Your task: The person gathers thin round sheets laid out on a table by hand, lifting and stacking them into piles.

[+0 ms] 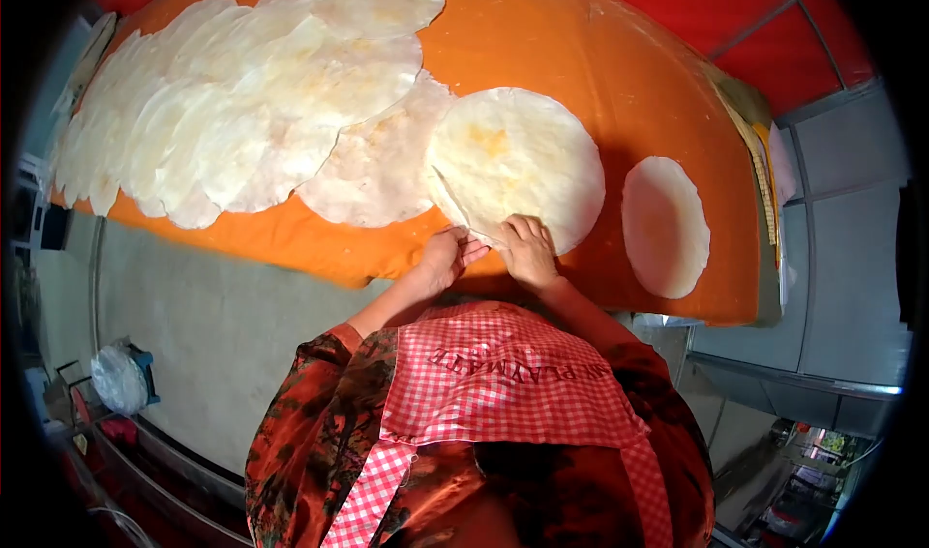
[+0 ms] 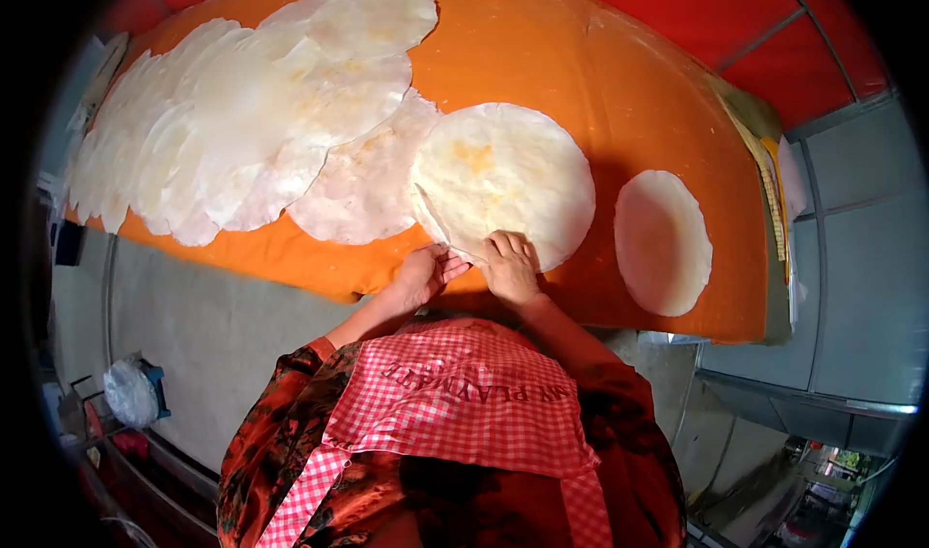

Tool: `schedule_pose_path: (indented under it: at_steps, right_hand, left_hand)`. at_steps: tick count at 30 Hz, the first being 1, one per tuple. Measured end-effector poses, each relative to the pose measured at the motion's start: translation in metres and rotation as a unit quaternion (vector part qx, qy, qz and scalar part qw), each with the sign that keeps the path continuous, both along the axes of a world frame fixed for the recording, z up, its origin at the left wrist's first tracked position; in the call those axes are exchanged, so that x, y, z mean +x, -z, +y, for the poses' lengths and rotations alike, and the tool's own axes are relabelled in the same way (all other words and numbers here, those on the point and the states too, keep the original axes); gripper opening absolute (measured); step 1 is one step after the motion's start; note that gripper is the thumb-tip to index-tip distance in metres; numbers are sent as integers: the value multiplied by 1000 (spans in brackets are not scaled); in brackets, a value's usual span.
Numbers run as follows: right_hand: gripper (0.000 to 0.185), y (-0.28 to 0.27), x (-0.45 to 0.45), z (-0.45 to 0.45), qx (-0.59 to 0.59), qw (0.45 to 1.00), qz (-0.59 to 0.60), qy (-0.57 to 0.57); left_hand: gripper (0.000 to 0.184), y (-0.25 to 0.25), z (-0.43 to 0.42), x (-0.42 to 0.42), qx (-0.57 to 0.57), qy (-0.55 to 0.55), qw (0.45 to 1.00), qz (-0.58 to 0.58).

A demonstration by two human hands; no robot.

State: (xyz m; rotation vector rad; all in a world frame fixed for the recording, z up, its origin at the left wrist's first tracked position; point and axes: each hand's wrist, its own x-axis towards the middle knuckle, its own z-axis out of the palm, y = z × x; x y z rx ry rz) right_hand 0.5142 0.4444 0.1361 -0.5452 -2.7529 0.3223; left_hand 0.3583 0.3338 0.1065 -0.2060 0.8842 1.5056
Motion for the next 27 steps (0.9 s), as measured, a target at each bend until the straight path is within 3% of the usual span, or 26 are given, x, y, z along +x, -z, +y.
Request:
schedule_pose_path:
  at_steps: [5,6,8,9,12,14,15,17,18,19,21,24,25,27]
  right_hand:
    - [35,8,1,2,1,1000,11,22]
    - [31,13,-1,6,16,999,25,28]
    - [23,21,-4,22,29,998,40,29]
    - [20,22,-5,33,26,999,39,25]
    - [7,1,-1,72,-12,998,55,35]
    - [7,-38,12,85,-85,988,77,105]
    - [9,-75,14,77,-64,985,122,103]
    - [15,-130,29,63,-62,974,192,108]
    - [15,-145,47,60,-58,982,124,132]
    - [15,-160,67,57,-53,985,56,156]
    - [16,-191,97,46,-117,977,49,170]
    - [18,-230,138,34,-158,959,29,233]
    - [18,-242,147,29,-162,953,19,257]
    - [19,-250,171,28,-186,933,26,307]
  left_hand:
    - [26,-17,-4,-6,59,38,997,21]
    - [24,-19,-6,-8,53,62,982,170]
    - [20,-22,-15,-14,40,103,884,455]
    - [31,-30,-27,-23,-18,134,687,714]
    - [50,-48,-43,-58,-108,91,273,952]
    - [52,-41,-51,-76,-119,139,299,937]
    - [44,-33,-49,-83,-117,140,253,950]
    - [37,-29,-44,-90,-128,133,226,956]
    - [34,-28,-42,-92,-134,128,213,959]
    - [30,-23,-39,-97,-134,138,249,949]
    - [25,-17,-31,-107,-132,153,320,926]
    - [19,-45,-5,-119,-141,73,360,919]
    - [15,-57,7,-127,-102,6,340,935]
    - [11,-78,36,-128,-92,-20,341,935]
